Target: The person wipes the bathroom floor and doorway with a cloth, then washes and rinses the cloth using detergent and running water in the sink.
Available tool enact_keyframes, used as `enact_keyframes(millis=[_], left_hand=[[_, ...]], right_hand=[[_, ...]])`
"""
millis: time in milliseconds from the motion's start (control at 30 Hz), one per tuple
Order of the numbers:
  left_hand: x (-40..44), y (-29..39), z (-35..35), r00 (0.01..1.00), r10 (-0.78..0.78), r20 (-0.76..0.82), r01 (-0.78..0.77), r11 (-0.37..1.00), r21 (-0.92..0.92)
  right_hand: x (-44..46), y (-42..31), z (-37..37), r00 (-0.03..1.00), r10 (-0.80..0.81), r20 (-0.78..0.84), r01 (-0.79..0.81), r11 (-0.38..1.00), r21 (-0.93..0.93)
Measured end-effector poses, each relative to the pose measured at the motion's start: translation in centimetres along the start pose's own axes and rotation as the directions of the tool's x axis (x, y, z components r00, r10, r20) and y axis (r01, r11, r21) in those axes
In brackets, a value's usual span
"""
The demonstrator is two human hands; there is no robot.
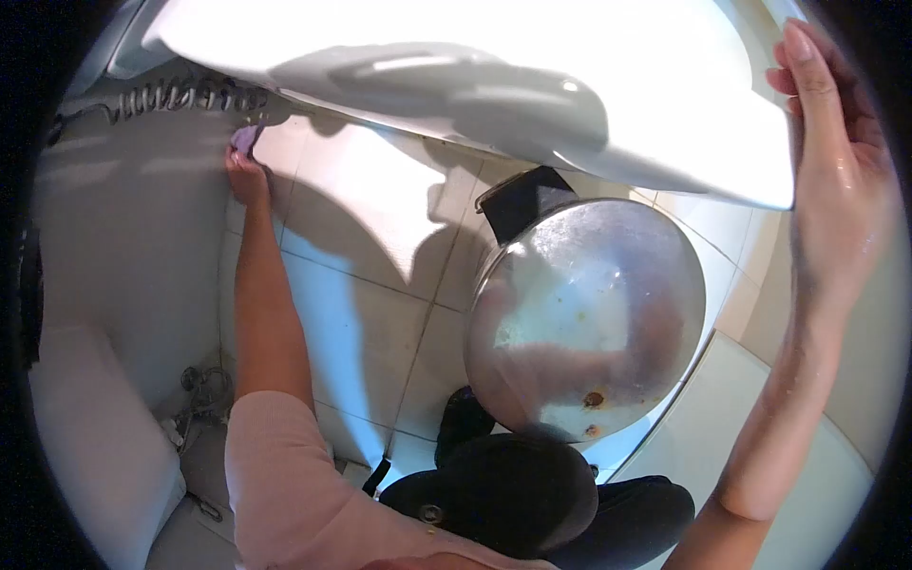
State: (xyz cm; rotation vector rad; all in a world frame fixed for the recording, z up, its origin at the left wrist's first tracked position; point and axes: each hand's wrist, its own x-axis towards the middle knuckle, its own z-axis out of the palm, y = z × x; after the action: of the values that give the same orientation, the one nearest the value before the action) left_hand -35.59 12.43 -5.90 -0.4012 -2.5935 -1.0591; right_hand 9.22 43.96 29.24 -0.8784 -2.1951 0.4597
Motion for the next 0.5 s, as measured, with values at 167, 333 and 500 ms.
enact_keyframes(millis=[167, 333, 500], left_hand=[[2.3, -1.7, 3.9, 0.927, 0.361, 0.102, -0.367, 0.819, 0.44], [-1.2, 0.7, 5.5, 0.777, 0.621, 0.097, -0.626, 0.751, 0.211], [-14.7, 10.8, 0.0, 0.624, 0.744, 0.238, -0.617, 0.656, -0.435]], right_hand=[[-0.1, 0.9, -0.6, 0.999, -0.009, 0.033, 0.014, 0.99, -0.138], [0.0, 0.6, -0.7, 1.0, -0.009, -0.004, 0.008, 0.986, -0.165], [0.0, -1.5, 0.4, 0.996, 0.063, -0.056, -0.068, 0.993, -0.093]])
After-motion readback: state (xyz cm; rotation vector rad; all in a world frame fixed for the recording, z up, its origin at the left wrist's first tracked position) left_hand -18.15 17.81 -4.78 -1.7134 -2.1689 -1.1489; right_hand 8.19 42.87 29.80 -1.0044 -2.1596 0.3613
